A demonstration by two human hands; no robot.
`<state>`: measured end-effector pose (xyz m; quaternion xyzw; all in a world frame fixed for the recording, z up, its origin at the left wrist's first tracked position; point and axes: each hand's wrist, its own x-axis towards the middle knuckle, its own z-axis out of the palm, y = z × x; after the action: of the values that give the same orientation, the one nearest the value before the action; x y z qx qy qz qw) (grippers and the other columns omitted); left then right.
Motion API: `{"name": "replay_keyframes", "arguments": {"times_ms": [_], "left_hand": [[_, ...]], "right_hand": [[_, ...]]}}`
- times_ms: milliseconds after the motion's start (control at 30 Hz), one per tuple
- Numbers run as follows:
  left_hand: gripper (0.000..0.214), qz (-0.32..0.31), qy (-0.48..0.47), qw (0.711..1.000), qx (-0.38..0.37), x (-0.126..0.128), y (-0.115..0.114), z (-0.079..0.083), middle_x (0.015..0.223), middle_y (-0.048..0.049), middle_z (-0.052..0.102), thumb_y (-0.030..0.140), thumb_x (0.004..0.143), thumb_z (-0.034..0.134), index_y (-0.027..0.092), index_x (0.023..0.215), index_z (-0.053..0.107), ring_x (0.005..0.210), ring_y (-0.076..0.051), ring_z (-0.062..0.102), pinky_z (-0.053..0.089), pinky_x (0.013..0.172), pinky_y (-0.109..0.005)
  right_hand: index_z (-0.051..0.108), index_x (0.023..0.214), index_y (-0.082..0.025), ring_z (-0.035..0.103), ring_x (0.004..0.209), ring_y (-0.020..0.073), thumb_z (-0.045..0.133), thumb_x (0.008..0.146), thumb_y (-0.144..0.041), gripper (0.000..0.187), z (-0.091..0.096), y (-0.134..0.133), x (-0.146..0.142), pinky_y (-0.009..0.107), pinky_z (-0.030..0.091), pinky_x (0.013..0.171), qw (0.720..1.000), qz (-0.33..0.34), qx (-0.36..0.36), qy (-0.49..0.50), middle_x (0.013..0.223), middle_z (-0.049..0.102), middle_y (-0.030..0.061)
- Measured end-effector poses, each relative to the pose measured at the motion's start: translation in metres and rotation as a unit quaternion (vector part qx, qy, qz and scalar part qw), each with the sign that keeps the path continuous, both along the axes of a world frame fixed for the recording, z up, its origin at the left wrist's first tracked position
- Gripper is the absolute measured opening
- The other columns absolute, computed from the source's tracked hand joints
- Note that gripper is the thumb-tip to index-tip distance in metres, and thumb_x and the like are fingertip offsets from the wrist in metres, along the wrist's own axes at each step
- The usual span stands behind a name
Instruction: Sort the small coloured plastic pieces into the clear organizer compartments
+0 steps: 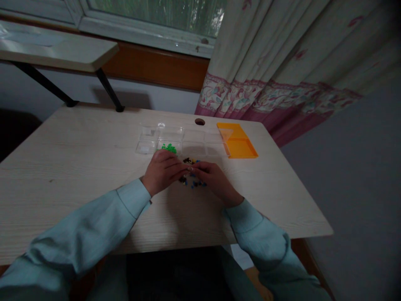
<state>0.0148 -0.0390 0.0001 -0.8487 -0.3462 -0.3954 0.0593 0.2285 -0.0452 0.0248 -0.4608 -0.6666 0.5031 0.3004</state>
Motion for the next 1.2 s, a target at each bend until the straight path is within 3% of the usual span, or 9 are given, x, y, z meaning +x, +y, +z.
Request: {"name": "replay_keyframes", "arguments": {"times_ms": [133, 267, 400, 533, 667, 800, 933, 1200], "left_hand": [[0.013, 0.004, 0.002, 1.000, 0.025, -0.001, 0.000, 0.001, 0.083, 0.0021, 0.074, 0.039, 0.089, 0.066, 0.031, 0.096, 0.074, 0.091, -0.018, 0.063, 0.045, 0.090, -0.038], [0.013, 0.015, 0.001, 1.000, -0.017, -0.003, 0.001, 0.003, 0.082, 0.0007, 0.073, 0.039, 0.089, 0.065, 0.030, 0.094, 0.074, 0.090, -0.019, 0.063, 0.044, 0.089, -0.039], [0.021, 0.080, -0.027, 0.995, -0.055, -0.017, 0.012, 0.005, 0.087, -0.0028, 0.072, 0.043, 0.091, 0.061, 0.026, 0.090, 0.073, 0.091, -0.021, 0.061, 0.044, 0.086, -0.040], [0.023, 0.115, -0.043, 0.990, -0.075, -0.036, 0.029, 0.002, 0.089, -0.0046, 0.070, 0.040, 0.093, 0.056, 0.023, 0.087, 0.071, 0.091, -0.022, 0.058, 0.043, 0.089, -0.041], [0.022, 0.157, -0.061, 0.983, -0.076, -0.043, 0.039, -0.005, 0.091, -0.0057, 0.069, 0.037, 0.093, 0.056, 0.022, 0.089, 0.071, 0.096, -0.024, 0.056, 0.042, 0.090, -0.042], [0.020, 0.162, -0.065, 0.981, -0.080, -0.042, 0.039, -0.007, 0.093, -0.0058, 0.068, 0.035, 0.091, 0.058, 0.022, 0.092, 0.073, 0.097, -0.024, 0.055, 0.041, 0.090, -0.043], [0.021, 0.172, -0.066, 0.980, -0.081, -0.042, 0.039, -0.006, 0.092, -0.0062, 0.067, 0.035, 0.091, 0.057, 0.023, 0.093, 0.074, 0.096, -0.025, 0.053, 0.041, 0.088, -0.043], [0.024, 0.187, -0.045, 0.978, -0.079, -0.044, 0.041, -0.008, 0.087, -0.0063, 0.064, 0.036, 0.093, 0.054, 0.023, 0.093, 0.075, 0.090, -0.024, 0.050, 0.040, 0.083, -0.042]], "right_hand": [[0.076, 0.087, -0.020, 0.058, 0.071, 0.0146, 0.061, 0.085, -0.049, 0.032, 0.002, -0.001, -0.001, 0.026, 0.043, 0.064, 1.000, -0.006, 0.008, -0.003, 0.077, 0.068, 0.0011], [0.074, 0.085, -0.019, 0.057, 0.071, 0.0146, 0.060, 0.086, -0.049, 0.033, 0.005, -0.003, -0.002, 0.026, 0.043, 0.064, 1.000, -0.015, 0.011, 0.002, 0.077, 0.067, 0.0012], [0.075, 0.090, -0.019, 0.059, 0.075, 0.0149, 0.062, 0.085, -0.047, 0.031, 0.006, -0.002, 0.002, 0.026, 0.044, 0.065, 0.997, -0.076, 0.025, 0.022, 0.083, 0.069, 0.0026], [0.075, 0.100, -0.019, 0.054, 0.065, 0.0124, 0.062, 0.084, -0.048, 0.036, 0.005, 0.004, 0.016, 0.026, 0.042, 0.059, 0.987, -0.143, 0.052, 0.048, 0.083, 0.069, 0.0035], [0.074, 0.102, -0.019, 0.050, 0.060, 0.0108, 0.058, 0.087, -0.048, 0.037, 0.009, 0.010, 0.030, 0.025, 0.041, 0.057, 0.978, -0.183, 0.101, 0.029, 0.083, 0.069, 0.0037], [0.075, 0.090, -0.019, 0.054, 0.066, 0.0138, 0.058, 0.089, -0.041, 0.028, 0.013, 0.013, 0.036, 0.028, 0.044, 0.064, 0.951, -0.208, 0.217, -0.074, 0.081, 0.069, 0.0045], [0.073, 0.087, -0.017, 0.056, 0.071, 0.0159, 0.057, 0.090, -0.029, 0.021, 0.009, 0.013, 0.038, 0.030, 0.044, 0.070, 0.912, -0.173, 0.300, -0.220, 0.082, 0.067, 0.0060], [0.072, 0.088, -0.018, 0.060, 0.085, 0.0196, 0.060, 0.089, -0.020, 0.012, 0.002, 0.013, 0.039, 0.031, 0.044, 0.079, 0.894, -0.040, 0.278, -0.348, 0.087, 0.068, 0.0066]]}}
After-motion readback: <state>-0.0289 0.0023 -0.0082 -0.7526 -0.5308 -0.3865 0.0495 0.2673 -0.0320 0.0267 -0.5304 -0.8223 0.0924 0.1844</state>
